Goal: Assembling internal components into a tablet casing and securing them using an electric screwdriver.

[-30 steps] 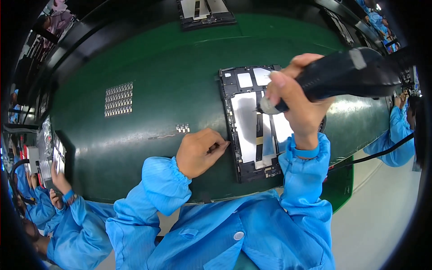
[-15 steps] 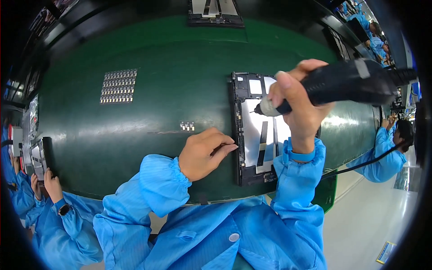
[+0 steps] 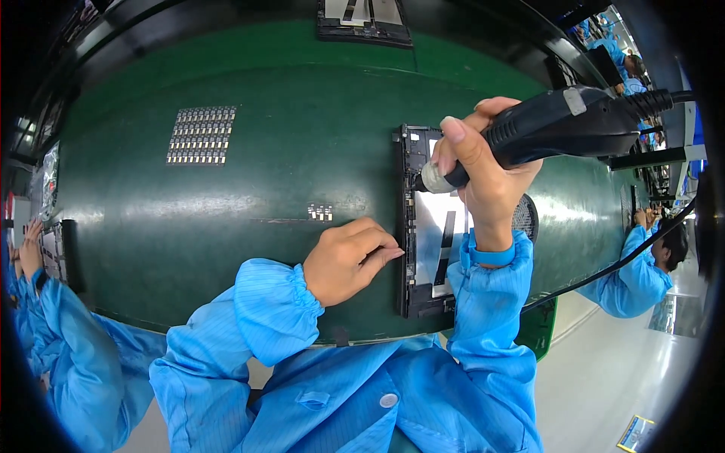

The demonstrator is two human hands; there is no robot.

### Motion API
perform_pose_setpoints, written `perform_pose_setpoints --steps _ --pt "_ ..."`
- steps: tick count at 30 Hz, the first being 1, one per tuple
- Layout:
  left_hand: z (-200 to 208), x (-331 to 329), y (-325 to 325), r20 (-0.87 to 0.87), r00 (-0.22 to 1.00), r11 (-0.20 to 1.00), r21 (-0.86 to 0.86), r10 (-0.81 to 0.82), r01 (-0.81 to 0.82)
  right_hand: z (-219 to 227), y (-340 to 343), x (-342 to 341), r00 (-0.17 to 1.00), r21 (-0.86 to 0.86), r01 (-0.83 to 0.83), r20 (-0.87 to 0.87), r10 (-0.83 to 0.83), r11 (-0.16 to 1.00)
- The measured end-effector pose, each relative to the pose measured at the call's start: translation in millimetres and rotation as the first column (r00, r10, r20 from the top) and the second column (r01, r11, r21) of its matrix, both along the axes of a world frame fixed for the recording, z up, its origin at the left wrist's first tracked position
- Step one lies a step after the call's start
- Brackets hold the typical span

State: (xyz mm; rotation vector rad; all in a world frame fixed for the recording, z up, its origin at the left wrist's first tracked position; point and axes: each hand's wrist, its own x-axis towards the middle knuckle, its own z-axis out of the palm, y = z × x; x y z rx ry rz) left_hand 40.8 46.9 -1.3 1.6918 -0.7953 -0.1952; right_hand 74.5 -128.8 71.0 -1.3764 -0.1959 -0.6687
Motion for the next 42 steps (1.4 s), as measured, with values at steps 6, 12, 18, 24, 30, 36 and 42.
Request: perform_pose_setpoints --steps 6,12,18,24,30,36,42 --pt "1 1 -1 -0.006 1.0 1.0 -0.007 -0.009 0.009 0 1 0 1.0 -0.033 0.025 -0.01 -0.025 0.999" --pt "2 -2 0 -0.099 0.995 1.0 0.014 -0.02 0.022 2 10 -5 1.0 -0.124 -0.004 -0.031 0.0 0.992" --pt "-5 -4 2 -0.189 0.982 1.0 -0.002 -0.008 0.008 -5 12 -5 1.0 -0.167 0.0 -0.029 -0.005 0.986" --pt "-4 1 0 -0.099 0.995 0.999 -0.036 -0.01 0.007 -2 10 -6 0.999 -0.08 -0.022 -0.05 0.018 0.997" --pt "-2 3 3 -0.03 1.0 0.999 0.034 0.004 -0.002 2 10 -4 0.994 -0.099 -0.04 -0.107 0.029 0.994" --pt "-3 -1 -1 -0.029 0.999 1.0 -0.005 0.019 -0.019 2 9 -5 0.994 -0.064 -0.05 -0.1 0.044 0.997" --pt "-3 -3 -3 -0.041 0.999 1.0 -0.018 0.019 -0.02 -2 9 -6 0.998 -0.009 -0.019 -0.054 0.019 1.0"
